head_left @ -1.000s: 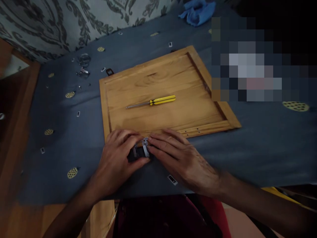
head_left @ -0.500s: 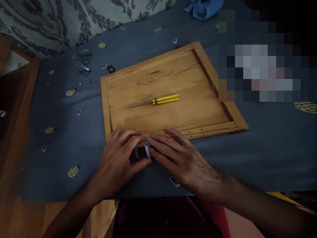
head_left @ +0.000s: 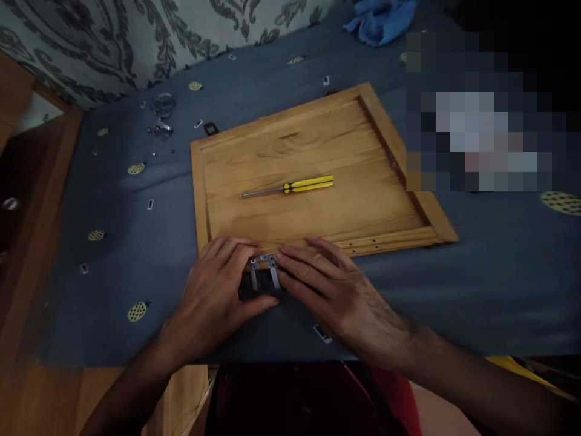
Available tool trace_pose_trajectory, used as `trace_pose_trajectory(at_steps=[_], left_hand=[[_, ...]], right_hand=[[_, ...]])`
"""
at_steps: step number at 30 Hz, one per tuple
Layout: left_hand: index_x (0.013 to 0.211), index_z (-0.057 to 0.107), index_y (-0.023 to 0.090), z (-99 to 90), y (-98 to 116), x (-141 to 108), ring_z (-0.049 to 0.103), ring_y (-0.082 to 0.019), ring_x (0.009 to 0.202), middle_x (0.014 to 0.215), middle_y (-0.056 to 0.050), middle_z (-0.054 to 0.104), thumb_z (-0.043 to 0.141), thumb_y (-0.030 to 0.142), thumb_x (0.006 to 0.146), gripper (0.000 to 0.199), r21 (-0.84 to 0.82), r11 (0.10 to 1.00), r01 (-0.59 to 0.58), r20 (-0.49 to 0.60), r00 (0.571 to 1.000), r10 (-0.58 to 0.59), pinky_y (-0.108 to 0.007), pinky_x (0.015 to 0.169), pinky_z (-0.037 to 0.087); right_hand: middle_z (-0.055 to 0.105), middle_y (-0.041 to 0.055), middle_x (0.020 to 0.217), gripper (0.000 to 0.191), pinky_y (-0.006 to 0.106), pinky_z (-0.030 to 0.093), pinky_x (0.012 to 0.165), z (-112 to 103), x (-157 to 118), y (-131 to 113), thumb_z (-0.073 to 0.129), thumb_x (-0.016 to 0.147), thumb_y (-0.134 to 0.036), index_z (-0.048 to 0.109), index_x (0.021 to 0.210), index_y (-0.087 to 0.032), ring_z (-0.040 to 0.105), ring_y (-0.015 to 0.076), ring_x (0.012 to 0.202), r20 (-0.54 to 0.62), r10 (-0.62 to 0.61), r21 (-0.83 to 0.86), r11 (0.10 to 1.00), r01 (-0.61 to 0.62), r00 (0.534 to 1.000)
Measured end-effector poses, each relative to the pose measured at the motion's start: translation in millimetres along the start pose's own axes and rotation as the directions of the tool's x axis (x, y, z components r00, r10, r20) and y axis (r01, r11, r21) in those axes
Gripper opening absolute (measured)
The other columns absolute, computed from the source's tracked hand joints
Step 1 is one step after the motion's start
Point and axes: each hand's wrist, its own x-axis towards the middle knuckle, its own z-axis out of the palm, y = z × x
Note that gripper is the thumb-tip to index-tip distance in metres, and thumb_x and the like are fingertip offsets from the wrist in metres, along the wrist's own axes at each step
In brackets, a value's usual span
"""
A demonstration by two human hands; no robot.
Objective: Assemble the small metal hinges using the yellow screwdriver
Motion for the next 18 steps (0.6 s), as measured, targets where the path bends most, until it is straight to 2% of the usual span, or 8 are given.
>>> trace_pose_trajectory(at_steps=[5, 12, 18], left_hand=[[0.112, 0.056, 0.025, 1.1, 0.7, -0.3, 0.062, -0.028, 0.112, 0.117, -0.006, 0.067, 0.08, 0.041, 0.084, 0.04, -0.004, 1.0, 0.018, -0.002, 1.0, -0.018, -0.046, 0.097, 0.051], [0.122, 0.056, 0.024, 1.8, 2.8, 1.8, 0.061, -0.028, 0.11, 0.118, -0.007, 0.067, 0.079, 0.043, 0.085, 0.047, 0.023, 1.0, -0.016, -0.008, 1.0, 0.017, -0.047, 0.096, 0.05], [0.116, 0.06, 0.025, 4.1, 3.1, 1.1, 0.061, -0.028, 0.111, 0.119, -0.006, 0.066, 0.075, 0.038, 0.089, 0.033, 0.04, 0.999, -0.023, -0.034, 0.999, 0.024, -0.047, 0.096, 0.051]], right_hand=[[0.07, 0.0145, 0.135, 0.028, 0.057, 0.051, 0.109, 0.1, -0.8, 0.1, 0.053, 0.101, -0.013, 0.07, 0.123, -0.013, 0.063, 0.0282, 0.129, 0.002, 0.011, 0.007, 1.0, -0.011, 1.0], [0.072, 0.0125, 0.132, 0.029, 0.054, 0.052, 0.109, 0.0, 0.9, -0.9, 0.045, 0.104, -0.015, 0.072, 0.115, -0.014, 0.065, 0.0265, 0.125, -0.009, 0.011, -0.047, 0.999, -0.011, 1.0], [0.071, 0.0156, 0.134, 0.027, 0.056, 0.051, 0.109, 1.1, -0.2, -1.2, 0.052, 0.1, -0.012, 0.071, 0.119, -0.011, 0.064, 0.0286, 0.127, -0.003, 0.012, -0.012, 1.0, -0.012, 1.0]])
